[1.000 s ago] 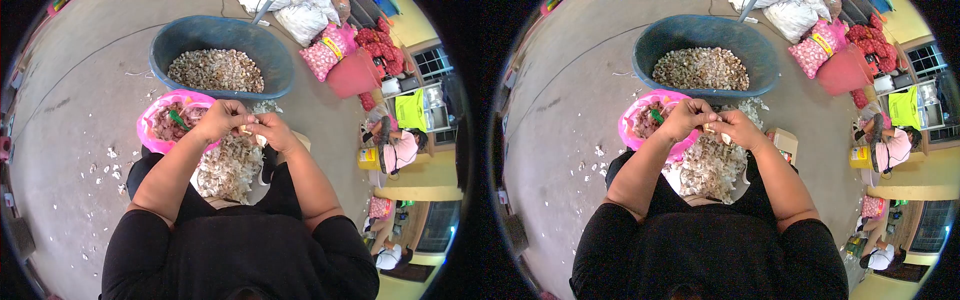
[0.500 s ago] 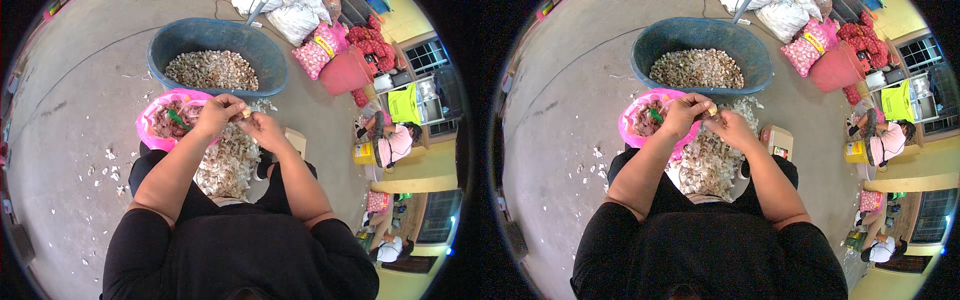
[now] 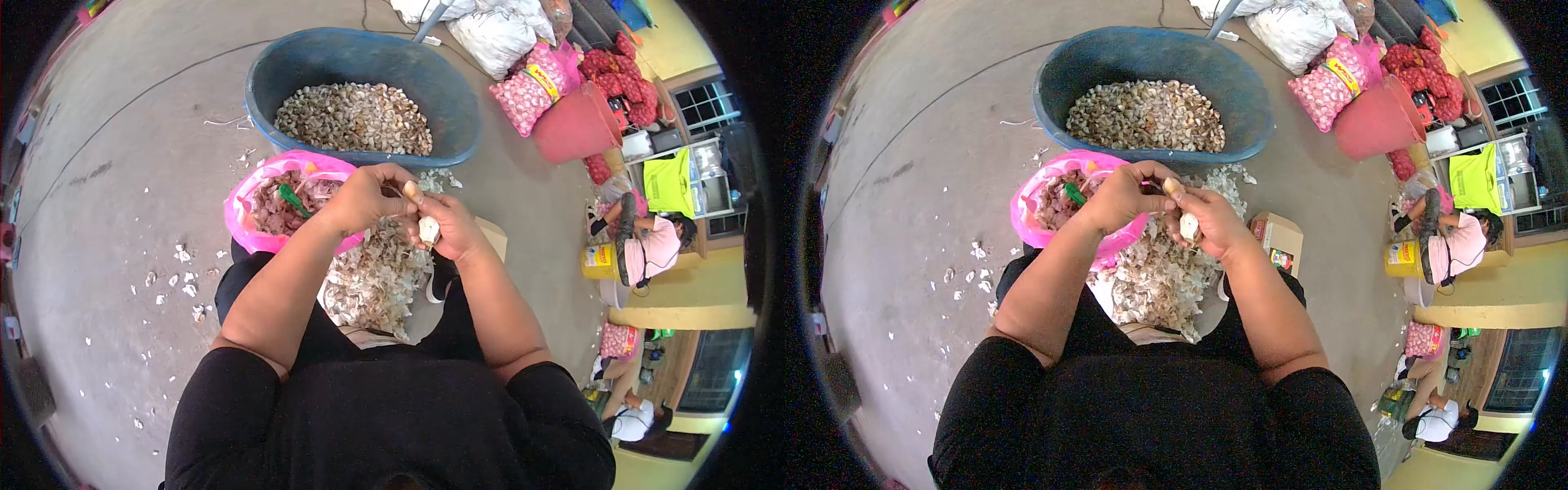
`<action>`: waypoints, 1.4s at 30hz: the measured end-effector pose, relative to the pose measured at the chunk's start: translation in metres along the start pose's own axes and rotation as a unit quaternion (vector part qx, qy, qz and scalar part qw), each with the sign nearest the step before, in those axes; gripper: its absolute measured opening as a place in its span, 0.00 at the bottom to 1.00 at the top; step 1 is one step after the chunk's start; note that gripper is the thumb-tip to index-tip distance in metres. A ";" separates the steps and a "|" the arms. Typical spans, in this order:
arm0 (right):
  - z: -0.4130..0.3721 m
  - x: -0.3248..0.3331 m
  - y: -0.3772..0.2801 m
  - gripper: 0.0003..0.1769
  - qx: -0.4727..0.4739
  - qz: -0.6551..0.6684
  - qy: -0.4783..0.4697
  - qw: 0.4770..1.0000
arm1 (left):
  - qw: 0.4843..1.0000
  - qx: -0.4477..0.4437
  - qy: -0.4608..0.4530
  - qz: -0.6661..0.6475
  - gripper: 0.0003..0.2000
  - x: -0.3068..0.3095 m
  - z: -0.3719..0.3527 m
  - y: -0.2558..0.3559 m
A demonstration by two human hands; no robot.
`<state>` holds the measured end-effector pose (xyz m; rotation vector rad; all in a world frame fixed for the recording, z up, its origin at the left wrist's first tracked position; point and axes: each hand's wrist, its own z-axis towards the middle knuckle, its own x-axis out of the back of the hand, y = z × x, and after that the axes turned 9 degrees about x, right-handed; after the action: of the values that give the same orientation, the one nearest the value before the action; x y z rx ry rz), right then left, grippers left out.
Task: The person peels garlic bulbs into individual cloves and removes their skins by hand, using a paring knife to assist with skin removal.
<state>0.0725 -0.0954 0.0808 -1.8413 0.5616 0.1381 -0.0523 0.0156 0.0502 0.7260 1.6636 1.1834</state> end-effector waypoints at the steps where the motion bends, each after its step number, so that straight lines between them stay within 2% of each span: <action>1: 0.003 0.004 -0.001 0.10 -0.014 -0.026 -0.001 1.000 | 1.000 0.003 0.000 0.028 0.11 0.001 0.000 0.001; 4: 0.011 0.017 -0.001 0.05 -0.034 -0.121 -0.008 0.992 | 0.997 0.034 -0.010 0.063 0.11 0.003 0.008 -0.002; 7: 0.022 0.028 0.013 0.06 0.006 -0.210 -0.014 0.978 | 0.992 0.101 0.010 0.072 0.11 0.005 0.019 -0.008; 10: 0.029 0.040 0.020 0.08 0.011 -0.262 -0.040 0.964 | 0.992 0.120 -0.004 0.043 0.11 0.011 0.032 -0.018; 13: 0.038 0.055 0.024 0.08 0.000 -0.285 -0.047 0.957 | 0.986 0.141 0.020 0.092 0.10 0.010 0.042 -0.014; 14: 0.041 0.059 0.022 0.07 0.000 -0.293 -0.038 0.955 | 0.984 0.136 0.044 0.109 0.10 0.008 0.045 -0.011; 16: 0.043 0.064 0.017 0.06 -0.003 -0.310 -0.022 0.951 | 0.986 0.081 0.138 0.038 0.10 0.024 0.059 -0.017; 17: 0.041 0.062 0.012 0.07 -0.015 -0.246 -0.004 0.969 | 0.981 0.052 0.185 0.003 0.10 0.028 0.063 -0.021; 19: 0.036 0.056 0.001 0.08 -0.038 -0.117 0.031 0.992 | 0.978 0.057 0.181 0.086 0.10 0.019 0.060 -0.010; 20: 0.038 0.057 0.001 0.09 -0.037 -0.133 0.029 0.990 | 0.974 0.056 0.180 0.128 0.10 0.014 0.060 -0.005; 23: 0.043 0.053 0.003 0.08 0.008 -0.163 0.038 0.986 | 0.979 0.134 0.016 0.152 0.11 0.000 0.055 -0.011; 24: 0.042 0.053 0.004 0.09 -0.012 -0.201 0.049 0.978 | 0.978 0.143 0.011 0.151 0.14 0.005 0.059 -0.018; 27: 0.042 0.055 0.008 0.10 -0.006 -0.055 0.071 0.996 | 0.925 0.110 0.183 0.313 0.19 0.027 0.067 -0.013; 28: 0.041 0.063 0.009 0.12 -0.021 0.029 0.029 0.999 | 0.901 -0.019 0.285 0.326 0.21 0.027 0.066 -0.011; 29: 0.040 0.063 0.010 0.13 -0.017 0.072 0.057 0.996 | 0.852 -0.149 0.379 0.330 0.22 0.026 0.067 -0.006; 30: 0.038 0.057 0.010 0.14 -0.011 0.114 0.085 0.990 | 0.778 -0.277 0.461 0.325 0.24 0.025 0.067 -0.002; 31: 0.036 0.053 0.008 0.15 -0.004 0.155 0.112 0.982 | 0.786 -0.263 0.429 0.359 0.23 0.022 0.066 -0.003; 33: 0.033 0.053 0.007 0.15 0.037 0.120 0.062 0.990 | 0.798 -0.231 0.364 0.422 0.20 0.012 0.059 -0.015; 34: 0.033 0.052 0.008 0.16 0.056 0.103 0.036 0.993 | 0.854 -0.162 0.273 0.412 0.20 0.008 0.055 -0.021; 36: 0.028 0.042 0.009 0.17 0.102 0.029 0.076 0.991 | 0.953 -0.021 0.153 0.261 0.19 0.001 0.050 -0.027; 37: 0.026 0.037 0.008 0.18 0.126 -0.008 0.096 0.987 | 0.979 0.050 0.088 0.178 0.18 0.000 0.048 -0.028; 40: 0.024 0.030 0.002 0.20 0.165 -0.181 0.087 0.966 | 0.993 0.099 0.054 0.039 0.15 0.002 0.045 -0.027; 42: 0.026 0.030 0.009 0.19 0.209 -0.237 0.093 0.944 | 0.995 0.082 0.061 -0.003 0.13 0.000 0.041 -0.024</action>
<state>0.0997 -0.0825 0.0533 -1.5265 0.2357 -0.4519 -0.0135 0.0223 0.0236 0.7623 1.8813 1.1148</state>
